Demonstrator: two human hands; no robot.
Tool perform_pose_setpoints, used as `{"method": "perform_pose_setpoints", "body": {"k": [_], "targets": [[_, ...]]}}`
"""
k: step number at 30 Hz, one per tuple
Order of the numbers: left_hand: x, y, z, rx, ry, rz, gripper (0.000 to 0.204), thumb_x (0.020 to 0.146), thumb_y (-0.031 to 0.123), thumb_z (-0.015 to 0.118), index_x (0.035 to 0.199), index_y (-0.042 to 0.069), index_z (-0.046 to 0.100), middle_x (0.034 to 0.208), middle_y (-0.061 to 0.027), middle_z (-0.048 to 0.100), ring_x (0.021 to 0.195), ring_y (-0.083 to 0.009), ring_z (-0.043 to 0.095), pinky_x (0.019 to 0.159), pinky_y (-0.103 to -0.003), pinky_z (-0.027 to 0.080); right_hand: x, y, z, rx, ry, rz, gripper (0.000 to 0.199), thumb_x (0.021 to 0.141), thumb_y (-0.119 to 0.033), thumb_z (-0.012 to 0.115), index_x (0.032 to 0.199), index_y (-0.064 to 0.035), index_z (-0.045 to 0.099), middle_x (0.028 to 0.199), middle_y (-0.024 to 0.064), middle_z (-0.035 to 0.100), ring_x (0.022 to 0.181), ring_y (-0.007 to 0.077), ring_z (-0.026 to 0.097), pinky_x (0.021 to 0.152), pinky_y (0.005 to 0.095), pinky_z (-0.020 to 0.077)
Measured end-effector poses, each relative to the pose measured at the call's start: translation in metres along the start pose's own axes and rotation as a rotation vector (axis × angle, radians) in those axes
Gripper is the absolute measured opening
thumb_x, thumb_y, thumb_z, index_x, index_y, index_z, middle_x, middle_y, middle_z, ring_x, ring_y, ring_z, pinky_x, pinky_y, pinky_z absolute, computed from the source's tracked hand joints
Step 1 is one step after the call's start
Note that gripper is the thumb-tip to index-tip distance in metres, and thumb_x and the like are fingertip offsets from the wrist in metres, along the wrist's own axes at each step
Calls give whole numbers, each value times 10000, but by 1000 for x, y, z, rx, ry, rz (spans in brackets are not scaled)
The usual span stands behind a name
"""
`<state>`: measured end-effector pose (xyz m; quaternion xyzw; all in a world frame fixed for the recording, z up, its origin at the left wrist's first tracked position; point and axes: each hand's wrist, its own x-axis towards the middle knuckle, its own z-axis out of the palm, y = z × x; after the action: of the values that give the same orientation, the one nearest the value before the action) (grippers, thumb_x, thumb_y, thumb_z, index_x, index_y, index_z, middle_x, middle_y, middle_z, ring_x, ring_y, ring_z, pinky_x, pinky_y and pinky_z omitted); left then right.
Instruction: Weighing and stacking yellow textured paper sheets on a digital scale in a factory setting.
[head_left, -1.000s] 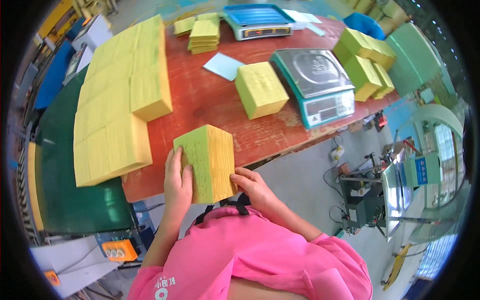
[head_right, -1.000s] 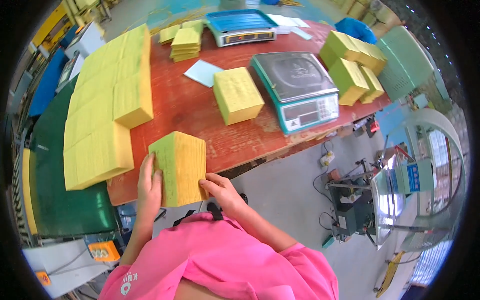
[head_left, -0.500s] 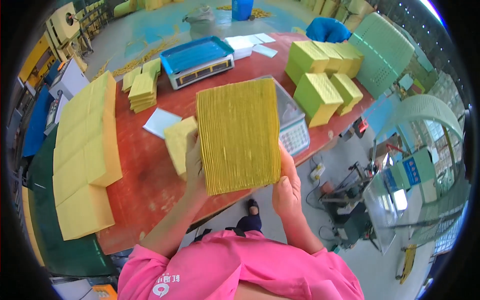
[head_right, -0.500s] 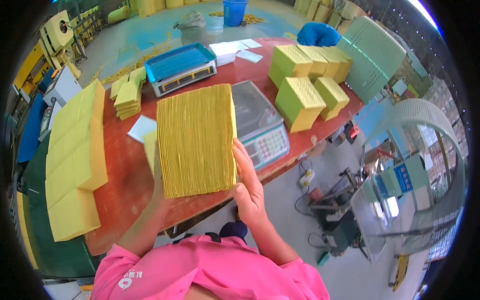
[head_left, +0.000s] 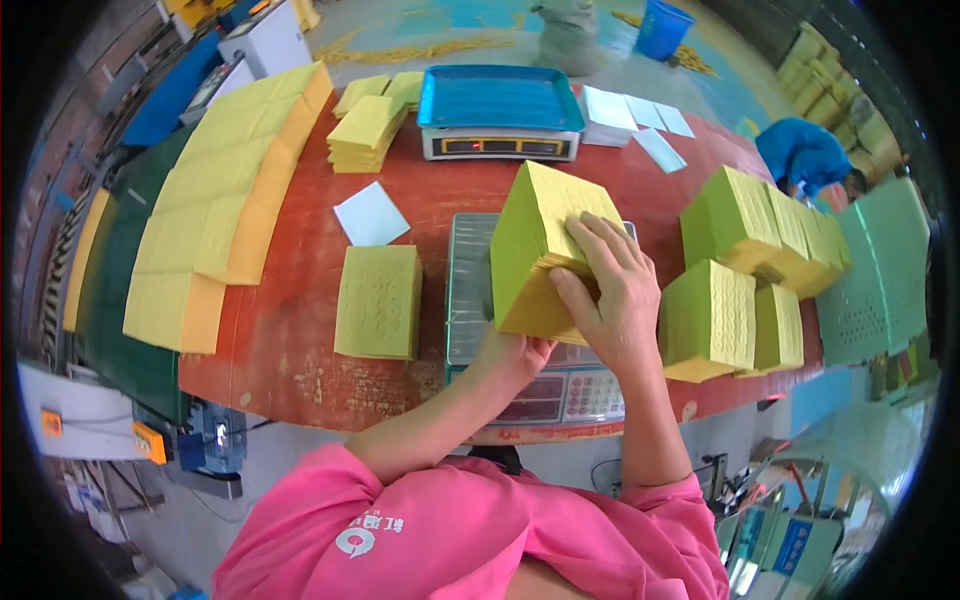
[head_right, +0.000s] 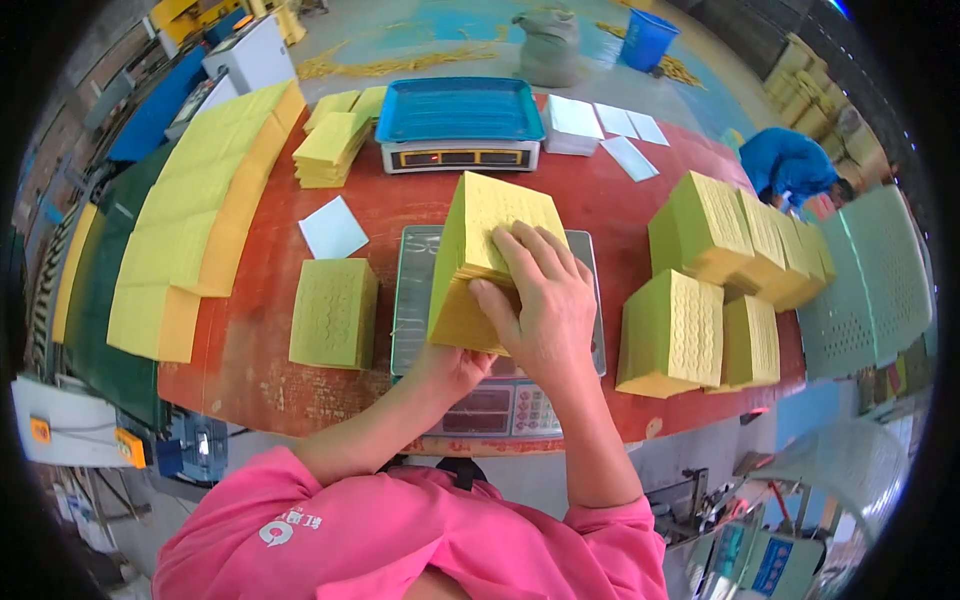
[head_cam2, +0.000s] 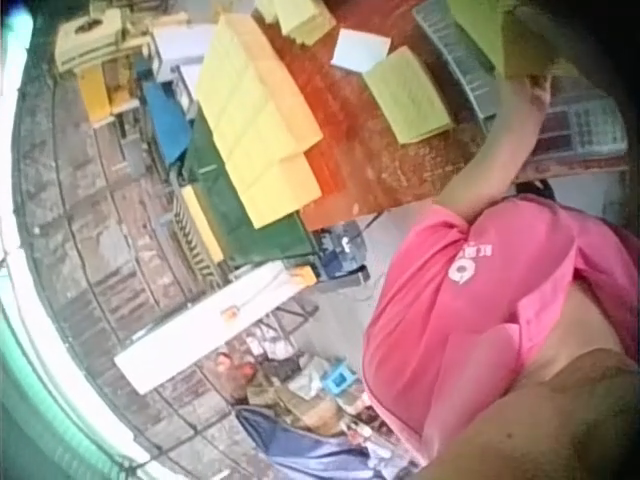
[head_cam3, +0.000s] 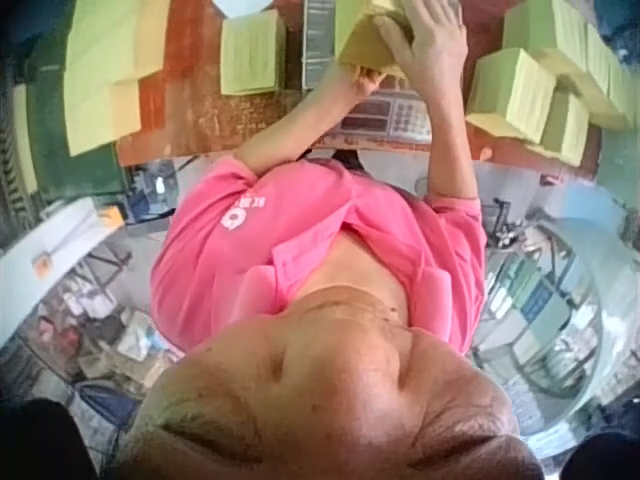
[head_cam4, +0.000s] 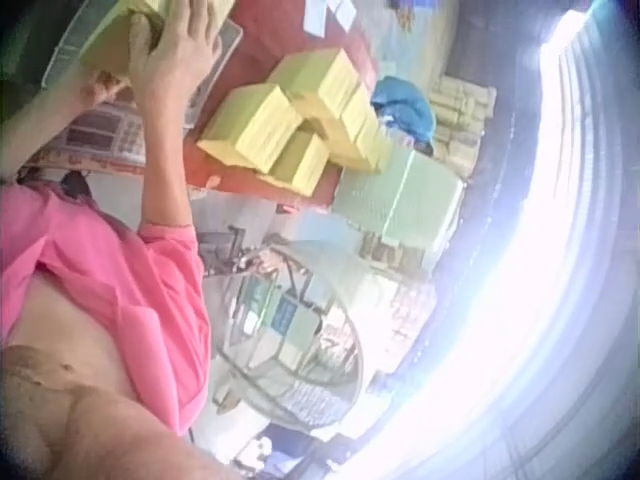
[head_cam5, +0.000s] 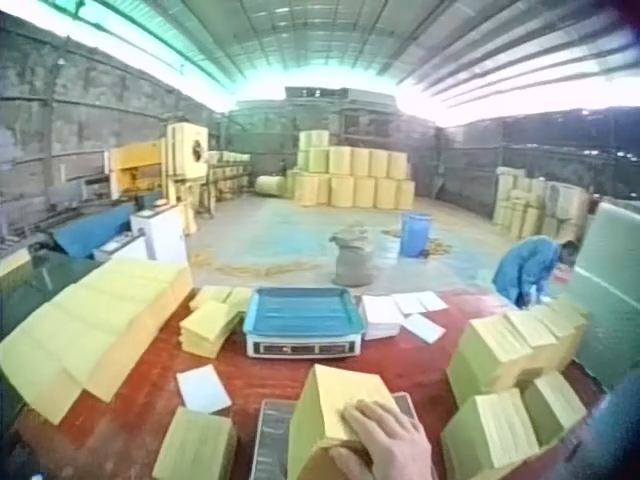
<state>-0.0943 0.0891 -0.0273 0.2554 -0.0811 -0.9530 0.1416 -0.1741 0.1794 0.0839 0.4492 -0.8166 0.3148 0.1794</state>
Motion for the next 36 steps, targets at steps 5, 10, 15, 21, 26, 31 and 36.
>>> {"method": "perform_pose_setpoints", "body": {"k": [5, 10, 15, 21, 26, 31, 36], "targets": [[-60, 29, -24, 152, -223, -261, 343, 1008, 200, 491, 1266, -23, 522, 1201, -149, 629, 1091, -244, 640, 937, -377, 543, -12, -14, 6, -58, -80, -47, 523, 761, -266, 751, 1222, -56, 619, 1284, 145, 590, 1220, 349, 532, 992, 476, 398], [-122, 116, -52, 339, -269, -377, 407, 1027, 260, 442, 1302, -32, 513, 1271, -205, 600, 1123, -292, 627, 941, -420, 530, -28, -54, 2, -113, -217, -73, 557, 716, -216, 776, 1213, -28, 611, 1321, 197, 544, 1271, 398, 465, 1062, 531, 307], [-145, 232, -81, 974, -70, 390, 344, 1023, 281, 476, 1164, -2, 610, 1088, -109, 666, 989, -202, 649, 845, -339, 535, -19, -124, 15, -16, -42, -66, 480, 736, -23, 637, 1215, -1, 614, 1331, 185, 561, 1336, 421, 424, 1108, 529, 300], [-136, 421, -133, 1959, 624, 1398, 503, 924, 371, 606, 1227, -29, 566, 1235, -259, 596, 1196, -401, 544, 1003, -472, 428, 35, -278, 151, 494, -329, -248, 412, 766, -48, 700, 1171, -11, 633, 1266, 202, 593, 1219, 393, 536, 1030, 451, 424], [-80, 514, -151, 2379, 786, 1061, 792, 854, 589, 596, 1313, -47, 490, 1337, -273, 528, 1324, -413, 421, 1106, -530, 301, 56, -329, 268, 600, -412, -182, 411, 820, -135, 682, 1206, -13, 609, 1288, 211, 579, 1196, 383, 550, 994, 445, 457], [-58, 527, -165, 2518, 661, 870, 963, 760, 666, 654, 1346, -70, 446, 1392, -313, 458, 1365, -401, 373, 1124, -528, 277, 56, -348, 312, 602, -415, -114, 395, 823, -140, 677, 1193, -20, 609, 1253, 196, 599, 1160, 382, 571, 966, 437, 478], [-59, 529, -156, 2441, 365, 877, 902, 684, 549, 753, 1254, -102, 497, 1302, -328, 494, 1318, -429, 397, 1115, -493, 306, 97, -349, 338, 590, -291, -75, 350, 825, -147, 662, 1150, -24, 616, 1210, 185, 615, 1113, 378, 589, 921, 443, 496]]}}
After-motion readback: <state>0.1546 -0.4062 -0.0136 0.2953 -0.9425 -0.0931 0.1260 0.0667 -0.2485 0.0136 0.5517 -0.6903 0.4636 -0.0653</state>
